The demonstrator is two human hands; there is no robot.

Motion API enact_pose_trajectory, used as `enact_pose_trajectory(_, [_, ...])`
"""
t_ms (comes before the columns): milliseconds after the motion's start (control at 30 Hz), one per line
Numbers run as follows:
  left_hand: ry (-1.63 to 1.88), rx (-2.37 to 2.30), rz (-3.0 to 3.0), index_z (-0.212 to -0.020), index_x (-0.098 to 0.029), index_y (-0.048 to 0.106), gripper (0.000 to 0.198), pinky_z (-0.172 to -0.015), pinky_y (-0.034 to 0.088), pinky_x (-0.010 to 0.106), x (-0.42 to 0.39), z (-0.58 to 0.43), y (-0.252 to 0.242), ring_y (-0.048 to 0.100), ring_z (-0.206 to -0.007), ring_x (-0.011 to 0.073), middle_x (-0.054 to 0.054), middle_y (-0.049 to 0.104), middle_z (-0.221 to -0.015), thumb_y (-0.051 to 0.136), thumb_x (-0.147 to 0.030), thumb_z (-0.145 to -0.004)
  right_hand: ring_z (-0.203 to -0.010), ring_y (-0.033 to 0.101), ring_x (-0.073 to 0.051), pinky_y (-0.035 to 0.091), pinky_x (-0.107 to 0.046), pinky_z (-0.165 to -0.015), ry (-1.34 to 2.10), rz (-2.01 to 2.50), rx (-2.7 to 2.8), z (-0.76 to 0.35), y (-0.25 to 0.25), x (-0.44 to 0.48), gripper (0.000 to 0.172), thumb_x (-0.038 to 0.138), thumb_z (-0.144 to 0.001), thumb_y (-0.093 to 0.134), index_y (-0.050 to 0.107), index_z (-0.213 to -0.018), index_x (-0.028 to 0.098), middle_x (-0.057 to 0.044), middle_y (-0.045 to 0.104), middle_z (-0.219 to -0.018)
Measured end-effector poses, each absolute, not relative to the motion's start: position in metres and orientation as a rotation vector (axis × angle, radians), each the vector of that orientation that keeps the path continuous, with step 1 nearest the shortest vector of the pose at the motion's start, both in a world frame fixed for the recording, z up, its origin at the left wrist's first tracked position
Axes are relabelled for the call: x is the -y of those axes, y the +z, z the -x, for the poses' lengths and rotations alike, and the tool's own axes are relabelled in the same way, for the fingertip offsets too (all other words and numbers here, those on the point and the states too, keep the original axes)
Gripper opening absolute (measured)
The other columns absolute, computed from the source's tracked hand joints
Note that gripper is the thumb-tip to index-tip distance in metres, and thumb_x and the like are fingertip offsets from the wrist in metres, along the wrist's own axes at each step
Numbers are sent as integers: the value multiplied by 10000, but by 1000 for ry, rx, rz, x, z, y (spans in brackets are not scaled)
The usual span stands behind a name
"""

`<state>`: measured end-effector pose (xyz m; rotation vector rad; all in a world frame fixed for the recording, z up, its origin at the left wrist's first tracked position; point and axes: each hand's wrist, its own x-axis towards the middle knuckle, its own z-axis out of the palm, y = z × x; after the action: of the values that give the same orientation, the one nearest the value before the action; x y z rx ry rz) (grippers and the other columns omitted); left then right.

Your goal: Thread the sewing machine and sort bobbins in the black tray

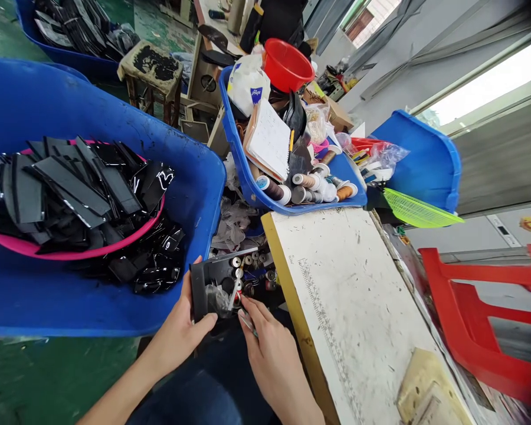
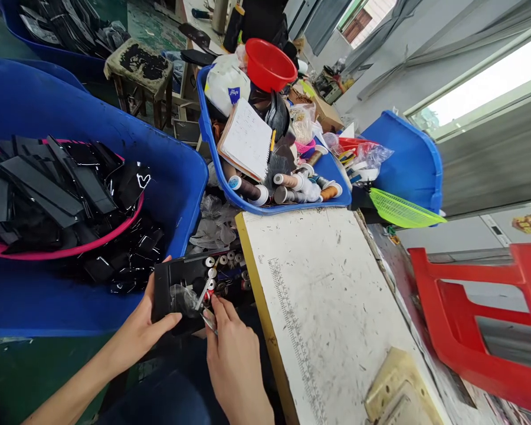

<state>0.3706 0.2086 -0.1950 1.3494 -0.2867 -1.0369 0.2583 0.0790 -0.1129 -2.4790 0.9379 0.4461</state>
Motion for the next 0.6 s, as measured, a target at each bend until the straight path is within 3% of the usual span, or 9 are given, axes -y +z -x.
enact_pose_trajectory(233, [-1033, 314, -1321, -1596, -304, 11, 902, -1281, 142, 457, -207, -373, -195, 220, -1526, 221, 47, 160, -1682, 581, -311, -897, -1243, 648, -254, 560, -396, -1038, 309, 2468, -894, -248, -118, -86, 443, 232, -1055, 381, 515, -1477, 237, -43, 532, -1520])
enact_pose_trajectory(367, [-1063, 281, -1305, -1586, -316, 20, 895, -1263, 215, 462, -207, -377, -188, 289, -1498, 236, 51, 250, -1655, 591, -323, -898, -1242, 651, -198, 595, -268, -940, 9, 2481, -866, -224, -114, -91, 415, 297, -1075, 357, 546, -1444, 299, -35, 532, -1521])
enact_pose_trajectory(533, [-1090, 241, -1307, -1557, -297, 121, 851, -1209, 331, 485, -207, -379, -183, 425, -1410, 284, 87, 409, -1559, 645, -392, -893, -1180, 687, -206, 596, -259, -903, -441, 2476, -1022, -163, -115, -105, 343, 292, -1069, 391, 667, -1271, 276, -62, 701, -1305])
enact_pose_trajectory(600, [-1068, 253, -1325, -1544, -291, 161, 837, -1220, 313, 487, -207, -378, -181, 425, -1408, 288, 87, 431, -1539, 668, -434, -892, -1018, 743, -224, 608, -289, -847, -574, 2472, -1136, -133, -117, -111, 323, 296, -1060, 412, 732, -1086, 265, -72, 769, -1100])
